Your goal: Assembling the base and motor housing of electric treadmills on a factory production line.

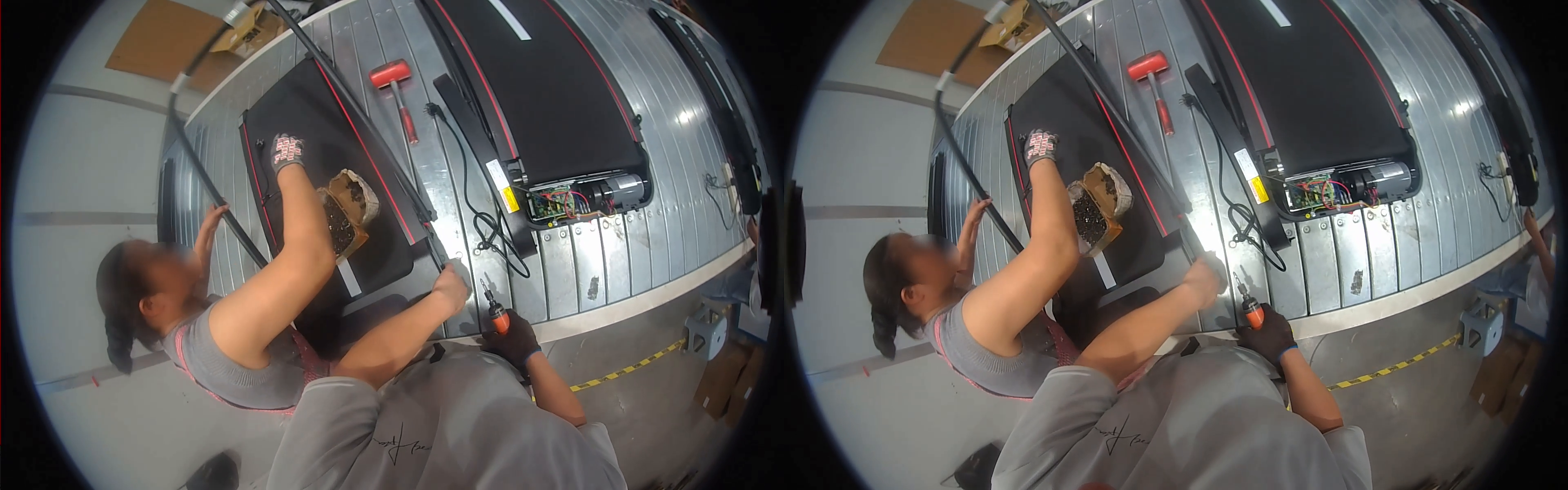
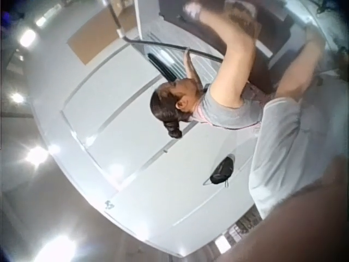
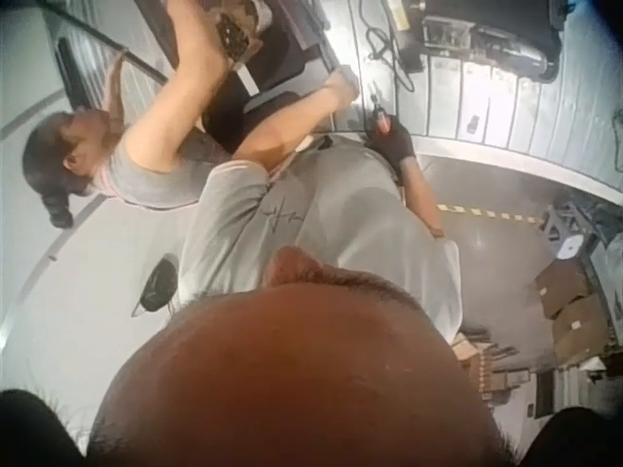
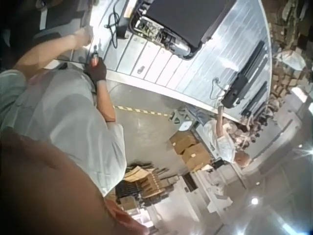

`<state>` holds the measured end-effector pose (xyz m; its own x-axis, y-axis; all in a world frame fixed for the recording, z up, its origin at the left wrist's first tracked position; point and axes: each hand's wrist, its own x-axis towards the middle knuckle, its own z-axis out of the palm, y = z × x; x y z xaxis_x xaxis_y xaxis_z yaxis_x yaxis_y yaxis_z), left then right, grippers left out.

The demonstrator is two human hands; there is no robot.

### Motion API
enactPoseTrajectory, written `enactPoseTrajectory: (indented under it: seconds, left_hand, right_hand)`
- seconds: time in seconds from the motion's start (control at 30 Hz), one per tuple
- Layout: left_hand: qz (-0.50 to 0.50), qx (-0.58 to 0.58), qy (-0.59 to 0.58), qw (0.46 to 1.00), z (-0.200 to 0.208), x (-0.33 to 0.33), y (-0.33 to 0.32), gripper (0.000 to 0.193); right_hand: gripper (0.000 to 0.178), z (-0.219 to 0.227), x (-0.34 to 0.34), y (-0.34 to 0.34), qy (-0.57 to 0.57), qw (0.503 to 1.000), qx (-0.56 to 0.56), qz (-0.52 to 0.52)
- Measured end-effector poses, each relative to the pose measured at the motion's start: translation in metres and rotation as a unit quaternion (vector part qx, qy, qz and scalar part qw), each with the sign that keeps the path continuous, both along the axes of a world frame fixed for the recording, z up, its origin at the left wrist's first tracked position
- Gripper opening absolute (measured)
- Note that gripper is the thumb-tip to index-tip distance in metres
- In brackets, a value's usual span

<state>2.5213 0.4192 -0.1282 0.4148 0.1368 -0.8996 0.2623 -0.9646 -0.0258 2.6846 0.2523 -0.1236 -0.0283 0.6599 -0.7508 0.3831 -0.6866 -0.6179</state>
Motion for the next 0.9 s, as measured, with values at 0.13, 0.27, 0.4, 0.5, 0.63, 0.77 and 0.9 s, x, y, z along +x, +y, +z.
enactPoseTrajectory:
  seconds: [0.13,0.27,0.4,0.5,0.63,0.77,0.9]
  left_hand:
    - [0.019,-0.021,0.025,0.999,-0.003,-0.011,-0.006,0.034]
    - [0.029,-0.03,0.048,0.998,-0.008,-0.038,-0.026,0.034]
    - [0.002,0.022,0.014,1.0,-0.007,-0.083,-0.056,0.034]
    - [0.014,-0.009,0.033,0.999,0.0,-0.126,-0.079,0.034]
    - [0.236,-0.027,-0.194,0.952,0.036,-0.178,-0.083,0.027]
    - [0.59,0.345,-0.501,0.531,0.066,-0.252,-0.049,0.022]
    - [0.59,0.449,-0.45,0.498,0.01,-0.443,0.039,0.028]
  right_hand:
    - [0.06,-0.019,0.009,0.015,-0.007,0.999,-0.004,0.042]
    - [0.062,-0.05,0.014,0.02,-0.002,0.999,0.024,0.036]
    - [0.063,-0.057,0.021,0.041,-0.013,0.996,0.073,0.049]
    - [0.062,-0.051,0.024,0.052,0.006,0.998,0.049,0.039]
    - [0.061,-0.07,0.026,0.044,0.017,0.997,0.062,0.032]
    - [0.064,-0.058,0.024,0.038,-0.017,0.996,0.056,0.066]
    - [0.072,-0.063,0.015,0.036,-0.056,0.986,0.087,0.133]
